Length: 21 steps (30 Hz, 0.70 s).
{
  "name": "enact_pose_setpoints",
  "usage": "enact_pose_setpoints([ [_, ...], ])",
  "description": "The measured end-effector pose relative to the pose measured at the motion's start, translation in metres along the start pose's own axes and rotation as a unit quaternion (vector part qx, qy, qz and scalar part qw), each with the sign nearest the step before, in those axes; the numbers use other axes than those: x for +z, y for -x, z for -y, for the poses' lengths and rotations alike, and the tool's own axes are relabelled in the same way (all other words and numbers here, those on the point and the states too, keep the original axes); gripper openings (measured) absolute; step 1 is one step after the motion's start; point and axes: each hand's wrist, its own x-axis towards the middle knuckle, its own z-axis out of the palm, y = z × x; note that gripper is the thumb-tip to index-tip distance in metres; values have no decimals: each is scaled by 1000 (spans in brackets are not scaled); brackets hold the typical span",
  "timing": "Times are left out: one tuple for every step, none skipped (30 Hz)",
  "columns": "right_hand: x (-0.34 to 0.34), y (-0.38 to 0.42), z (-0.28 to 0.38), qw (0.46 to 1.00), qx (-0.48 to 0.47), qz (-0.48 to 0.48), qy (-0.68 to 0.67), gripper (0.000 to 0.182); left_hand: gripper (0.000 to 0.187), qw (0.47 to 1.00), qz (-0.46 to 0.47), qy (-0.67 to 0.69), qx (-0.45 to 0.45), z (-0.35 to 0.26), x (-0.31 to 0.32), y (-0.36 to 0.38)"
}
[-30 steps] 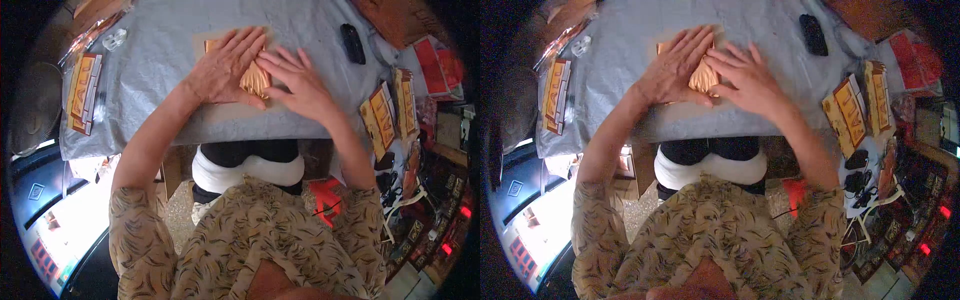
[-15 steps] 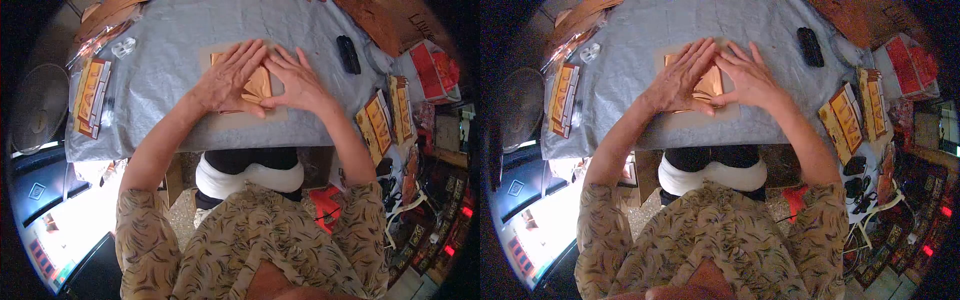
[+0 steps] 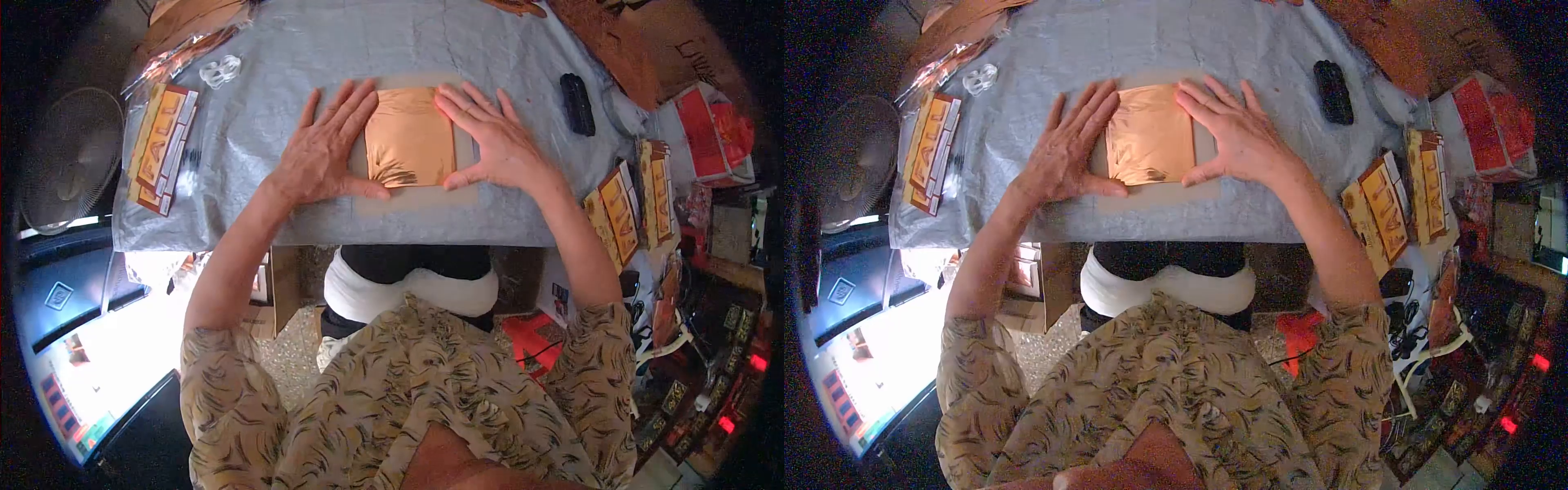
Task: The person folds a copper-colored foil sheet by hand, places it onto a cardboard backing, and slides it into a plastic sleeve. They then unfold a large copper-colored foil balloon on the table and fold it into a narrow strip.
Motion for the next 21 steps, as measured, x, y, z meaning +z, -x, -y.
enact_pose_setpoints([
  [-1,0,0,1000,-2,1,0,128,140,1000,9,-4,-8,1,-2,1],
  [-1,0,0,1000,0,2,-3,129,140,1000,8,-6,-9,1,-4,2],
  [-1,-1,0,1000,2,4,-7,129,141,1000,25,-8,-16,1,-6,2],
  [-1,-1,0,1000,0,2,-8,129,141,999,43,-10,-22,2,-10,3],
  [0,0,0,1000,2,5,-10,130,141,999,43,-13,-21,2,-15,4],
  [-1,0,-1,1000,3,5,-11,130,141,997,65,-12,-26,3,-22,6],
  [-1,-1,-2,1000,5,0,-10,130,140,996,87,-11,-29,2,-28,4],
  [-1,-1,-2,1000,5,3,-13,130,140,996,86,-14,-26,-1,-30,-2],
  [-1,0,-2,1000,5,6,-17,129,137,999,47,19,-3,-9,-33,-10],
  [-1,0,-1,1000,5,4,-18,129,135,998,9,52,18,-17,-33,-19],
  [-2,0,-1,1000,10,10,-14,128,127,995,-13,72,60,-27,-27,-28],
  [-2,-1,0,1000,14,17,-9,127,127,996,-13,71,60,-35,-18,-36],
  [-2,-1,0,1000,14,16,-9,127,123,995,-11,63,81,-43,-9,-45],
  [-2,-1,0,1000,14,16,-8,126,120,993,-10,55,103,-48,-2,-51],
  [-2,-1,-1,1000,15,15,-7,124,117,995,-11,34,96,-51,1,-54],
  [0,-1,-3,1000,19,13,-8,124,117,994,-10,34,101,-50,6,-54],
  [2,-2,-5,1000,7,6,-10,125,118,995,-12,43,93,-47,11,-53],
  [3,-2,-6,1000,-5,-1,-13,126,120,995,-14,53,84,-46,12,-54],
  [4,-2,-7,1000,-2,-1,-16,126,120,995,-10,53,86,-45,14,-54],
  [3,-3,-6,1000,0,3,-22,126,121,995,-14,49,85,-45,15,-54],
  [3,-2,-6,1000,3,9,-28,126,122,995,-17,47,83,-45,16,-54],
])
